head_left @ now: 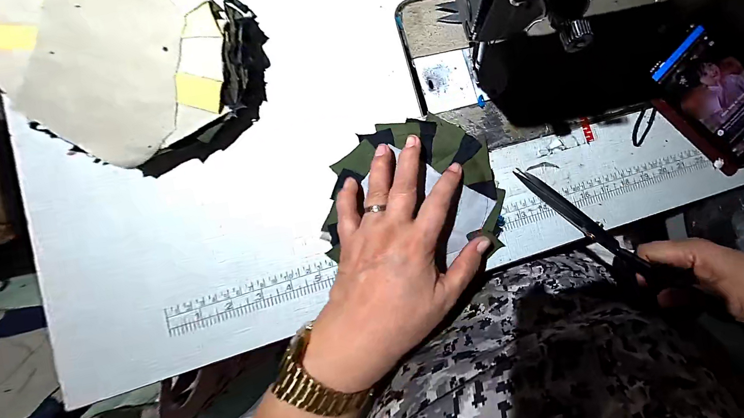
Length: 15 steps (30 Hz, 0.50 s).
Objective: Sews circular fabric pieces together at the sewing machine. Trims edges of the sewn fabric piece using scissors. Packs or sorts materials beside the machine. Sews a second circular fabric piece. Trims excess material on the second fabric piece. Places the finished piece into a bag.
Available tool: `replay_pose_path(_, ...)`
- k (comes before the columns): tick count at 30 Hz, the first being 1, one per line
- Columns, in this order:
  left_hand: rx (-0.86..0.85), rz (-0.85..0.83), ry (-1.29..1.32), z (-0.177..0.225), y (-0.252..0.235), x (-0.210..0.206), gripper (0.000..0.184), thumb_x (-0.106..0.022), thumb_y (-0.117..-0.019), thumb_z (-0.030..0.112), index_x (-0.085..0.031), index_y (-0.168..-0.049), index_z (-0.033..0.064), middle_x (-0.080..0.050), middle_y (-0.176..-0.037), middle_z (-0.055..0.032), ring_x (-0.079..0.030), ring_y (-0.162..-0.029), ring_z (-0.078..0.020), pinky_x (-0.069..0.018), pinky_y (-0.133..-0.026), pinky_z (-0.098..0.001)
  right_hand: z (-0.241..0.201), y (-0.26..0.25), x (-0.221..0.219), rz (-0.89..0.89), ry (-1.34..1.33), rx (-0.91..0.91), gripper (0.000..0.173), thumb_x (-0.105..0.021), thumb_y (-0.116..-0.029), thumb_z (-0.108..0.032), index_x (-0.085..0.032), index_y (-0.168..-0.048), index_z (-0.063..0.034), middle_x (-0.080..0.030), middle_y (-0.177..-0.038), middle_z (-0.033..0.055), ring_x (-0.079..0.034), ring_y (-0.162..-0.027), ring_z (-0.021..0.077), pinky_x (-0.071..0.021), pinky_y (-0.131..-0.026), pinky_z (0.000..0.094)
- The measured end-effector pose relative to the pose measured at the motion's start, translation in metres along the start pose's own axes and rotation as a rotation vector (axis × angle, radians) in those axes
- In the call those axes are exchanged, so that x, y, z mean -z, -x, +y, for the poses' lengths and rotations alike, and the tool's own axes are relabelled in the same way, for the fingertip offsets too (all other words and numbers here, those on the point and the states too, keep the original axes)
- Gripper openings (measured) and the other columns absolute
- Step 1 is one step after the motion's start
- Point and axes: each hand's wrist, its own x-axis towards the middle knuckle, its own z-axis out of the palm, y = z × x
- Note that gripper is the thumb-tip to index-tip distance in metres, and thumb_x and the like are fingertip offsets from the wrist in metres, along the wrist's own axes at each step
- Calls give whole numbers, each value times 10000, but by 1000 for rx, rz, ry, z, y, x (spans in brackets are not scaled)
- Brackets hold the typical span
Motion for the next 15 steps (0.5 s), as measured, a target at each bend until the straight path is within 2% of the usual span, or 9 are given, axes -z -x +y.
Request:
replay_pose_path(1,-38,-13,-8,-4,2,-1,832,-386,-941,742,-492,-1537,172,-298,-1659,-213,-223,-1550,-429,-149,-1165,-750,3,1,-3,2,0,-10,231,-715,-928,-340,-624,-962,-130,-581,-789,-93,-534,-688,-60,-437,-609,108)
replay_pose_path(3,-112,-51,-36,-11,6,-2,945,-415,-878,819,-455,-1560,165,-290,-1661,-216,-222,-1552,-422,-139,-1160,-768,8,5,-7,-7,-37,-37,304,-741,-892,-389,-624,-992,-127,-593,-808,-99,-556,-712,-63,-464,-634,109)
replay_pose_path(5,-171,-52,-49,-15,10,-5,977,-491,-838,820,-451,-1561,163,-289,-1660,-222,-234,-1548,-423,-144,-1165,-761,10,9,-9,-26,-59,-56,433,-753,-853,-506,-618,-1038,-138,-609,-833,-116,-579,-740,-72,-485,-652,108)
replay_pose_path(6,-198,-45,-43,-17,13,-8,943,-555,-834,768,-458,-1556,168,-287,-1656,-236,-237,-1544,-436,-140,-1166,-758,12,10,-10,-37,-55,-59,487,-754,-831,-552,-613,-1051,-141,-611,-842,-115,-581,-746,-69,-487,-652,113)
replay_pose_path(8,-232,-46,-22,-19,16,-8,865,-706,-791,556,-481,-1537,181,-282,-1656,-241,-236,-1538,-455,-139,-1162,-764,18,10,-9,-66,-34,-20,558,-734,-814,-627,-603,-1072,-151,-605,-843,-116,-573,-741,-72,-483,-640,115)
replay_pose_path(10,-252,-71,-10,-18,18,-7,860,-775,-738,407,-500,-1520,179,-273,-1658,-245,-231,-1537,-463,-139,-1156,-772,22,9,-8,-95,-17,38,607,-664,-828,-718,-603,-1077,-168,-595,-831,-128,-561,-730,-86,-470,-623,107)
replay_pose_path(13,-285,-99,21,-11,21,-8,753,-708,-818,383,-502,-1524,219,-258,-1669,-225,-208,-1548,-450,-113,-1158,-781,20,6,-8,-107,4,60,620,-614,-845,-746,-601,-1074,-169,-597,-847,-122,-565,-752,-81,-476,-640,112)
replay_pose_path(15,-293,-77,40,-5,22,-12,615,-599,-907,343,-526,-1507,234,-302,-1673,-149,-215,-1556,-413,-99,-1147,-795,19,3,-8,-94,39,69,641,-580,-843,-778,-605,-1059,-175,-595,-848,-119,-565,-760,-75,-475,-641,121)
